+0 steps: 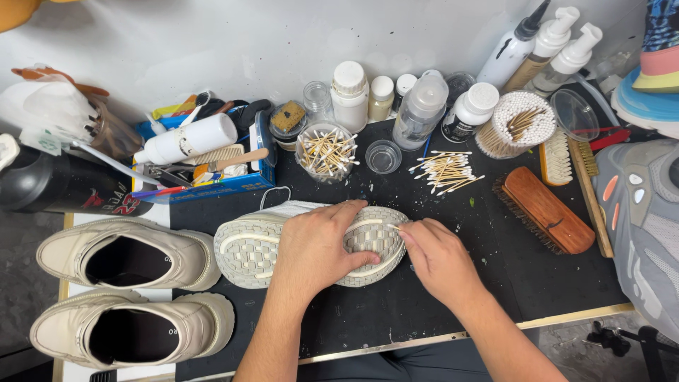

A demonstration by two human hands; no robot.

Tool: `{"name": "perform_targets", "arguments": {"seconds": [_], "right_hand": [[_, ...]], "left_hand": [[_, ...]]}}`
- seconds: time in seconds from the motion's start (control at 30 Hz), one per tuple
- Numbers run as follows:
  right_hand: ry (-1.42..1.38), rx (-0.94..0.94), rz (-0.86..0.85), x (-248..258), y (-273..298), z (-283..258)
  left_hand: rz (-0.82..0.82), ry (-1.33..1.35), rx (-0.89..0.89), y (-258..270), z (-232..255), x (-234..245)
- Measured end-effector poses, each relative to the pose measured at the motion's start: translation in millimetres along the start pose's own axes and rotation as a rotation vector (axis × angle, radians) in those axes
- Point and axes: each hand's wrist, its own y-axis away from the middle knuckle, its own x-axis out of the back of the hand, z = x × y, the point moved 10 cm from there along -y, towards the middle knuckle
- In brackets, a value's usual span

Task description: The person pours a clear liquid into a small container and uses cotton swabs to clean the soles of two different sneakers. They first clean the brown sole of a pink sneaker, then switch to a white sneaker, meticulously scrubbing the tread patterns and edges with the swabs.

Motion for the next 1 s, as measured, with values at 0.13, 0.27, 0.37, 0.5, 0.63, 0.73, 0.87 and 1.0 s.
{"name": "perform_targets", "arguments": {"seconds": [0.13, 0.27, 0.37, 0.5, 0.63, 0.73, 0.87, 1.0], "right_hand": [[0.024, -0.002, -0.019, -4, -4, -6], [0.042, -0.018, -0.016, 3, -3, -6], [0.038, -0.001, -0.017, 1, -5, -6], [0.047, 0.011, -0.026, 4, -3, -7], [0.038, -0.006, -0.017, 3, -2, -5], [0.016, 0.028, -0.008, -3, -3, -7], [-0.118, -0.083, 0.033, -6, 4, 14], [-0.445, -0.096, 0.158, -10, 8, 28]], "left_hand": [[-0.009, 0.003, 0.002, 0, 0, -1], [-0.023, -0.002, 0.011, 0, -1, 0], [-0.011, 0.004, -0.006, 0, -2, -2], [0.025, 0.002, -0.049, 4, 0, -1], [0.02, -0.012, -0.041, 6, 0, -3], [0.033, -0.017, -0.051, 7, 0, -2], [0.018, -0.012, -0.045, 8, 1, -2], [0.061, 0.02, -0.076, 10, 4, 5]]}}
